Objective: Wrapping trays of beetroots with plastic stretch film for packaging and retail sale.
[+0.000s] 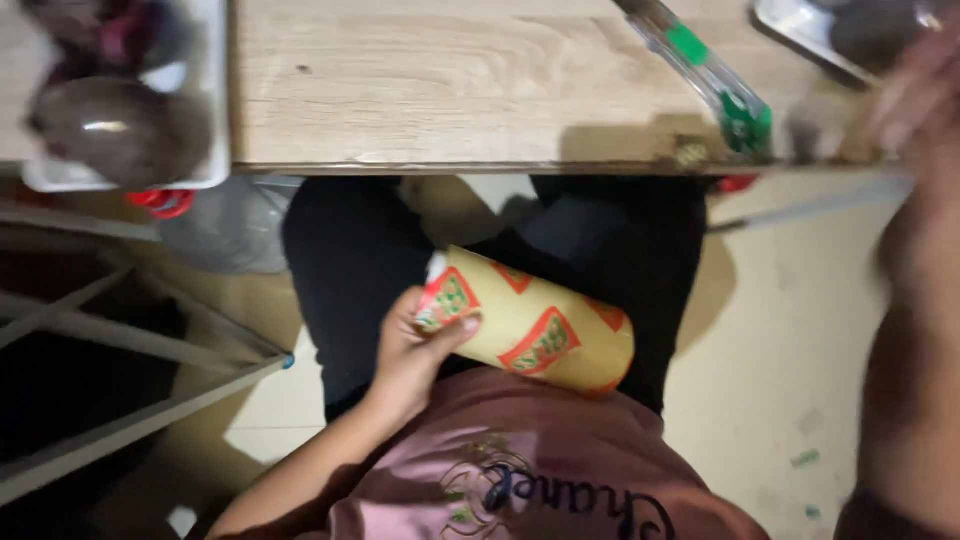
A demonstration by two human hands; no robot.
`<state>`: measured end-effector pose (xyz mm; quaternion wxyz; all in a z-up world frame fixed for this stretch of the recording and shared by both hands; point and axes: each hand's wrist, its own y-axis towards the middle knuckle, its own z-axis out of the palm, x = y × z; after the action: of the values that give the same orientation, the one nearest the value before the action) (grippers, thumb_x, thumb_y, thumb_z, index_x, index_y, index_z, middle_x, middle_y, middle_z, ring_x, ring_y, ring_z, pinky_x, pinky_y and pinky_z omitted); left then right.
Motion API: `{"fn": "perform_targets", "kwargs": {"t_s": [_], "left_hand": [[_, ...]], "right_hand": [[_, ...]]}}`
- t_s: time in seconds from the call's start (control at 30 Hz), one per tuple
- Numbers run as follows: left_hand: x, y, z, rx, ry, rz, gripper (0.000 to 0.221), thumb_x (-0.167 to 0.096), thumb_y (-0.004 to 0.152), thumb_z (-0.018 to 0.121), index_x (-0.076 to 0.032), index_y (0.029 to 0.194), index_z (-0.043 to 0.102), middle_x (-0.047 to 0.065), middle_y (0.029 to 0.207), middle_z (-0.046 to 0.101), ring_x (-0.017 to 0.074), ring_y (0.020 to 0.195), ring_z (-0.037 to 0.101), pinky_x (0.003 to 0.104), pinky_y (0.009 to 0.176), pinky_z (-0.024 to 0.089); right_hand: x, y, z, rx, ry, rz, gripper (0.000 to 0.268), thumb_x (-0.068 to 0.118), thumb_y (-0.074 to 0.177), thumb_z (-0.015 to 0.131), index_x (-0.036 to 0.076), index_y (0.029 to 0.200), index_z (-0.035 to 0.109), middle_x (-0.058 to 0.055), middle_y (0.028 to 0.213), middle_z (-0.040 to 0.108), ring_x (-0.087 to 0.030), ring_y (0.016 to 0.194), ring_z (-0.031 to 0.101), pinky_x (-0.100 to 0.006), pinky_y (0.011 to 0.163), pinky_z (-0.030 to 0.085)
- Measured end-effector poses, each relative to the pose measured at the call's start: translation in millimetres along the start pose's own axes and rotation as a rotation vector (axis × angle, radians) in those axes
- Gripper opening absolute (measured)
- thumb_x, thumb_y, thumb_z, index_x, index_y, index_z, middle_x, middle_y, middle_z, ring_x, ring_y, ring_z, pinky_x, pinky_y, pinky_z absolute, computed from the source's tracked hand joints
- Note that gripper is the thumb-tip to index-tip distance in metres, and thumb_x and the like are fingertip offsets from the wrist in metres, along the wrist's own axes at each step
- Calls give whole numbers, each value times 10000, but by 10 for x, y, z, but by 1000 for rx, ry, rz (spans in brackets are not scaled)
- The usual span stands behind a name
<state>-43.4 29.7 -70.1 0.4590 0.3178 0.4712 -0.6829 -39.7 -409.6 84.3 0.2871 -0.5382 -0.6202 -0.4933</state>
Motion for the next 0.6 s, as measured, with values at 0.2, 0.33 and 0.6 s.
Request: {"fn": "perform_targets", "kwargs": {"t_s": [0.2, 0.33, 0.6], "left_hand": [[121, -58, -62, 94, 53, -66, 244, -166, 917, 723, -105, 1139, 643, 47, 1075, 733, 102, 931, 649, 253, 852, 517], [34, -191, -147, 259, 180, -118, 429, -300, 975, 618, -88, 1344, 558, 52, 1238, 653, 123, 1101, 584, 282, 995, 475], [-1388, 144, -1200, 306, 873, 203, 262, -248, 934, 706, -130, 1168, 691, 9, 1140, 721, 121, 1051, 661, 291, 974, 502]], "right_hand": [[221, -392, 1781, 493, -328, -104, 464, 290, 893, 714, 141, 1328, 651, -107, 1299, 676, -253, 1218, 613, -376, 1028, 443], [-145, -311, 2469, 659, -344, -111, 602, 484, 953, 606, 154, 1451, 534, -162, 1389, 585, -360, 1271, 550, -448, 1074, 388], [-117, -246, 2957, 929, -596, 138, 664, 650, 958, 429, 315, 1528, 371, -128, 1341, 571, -397, 1182, 614, -542, 914, 504]]}}
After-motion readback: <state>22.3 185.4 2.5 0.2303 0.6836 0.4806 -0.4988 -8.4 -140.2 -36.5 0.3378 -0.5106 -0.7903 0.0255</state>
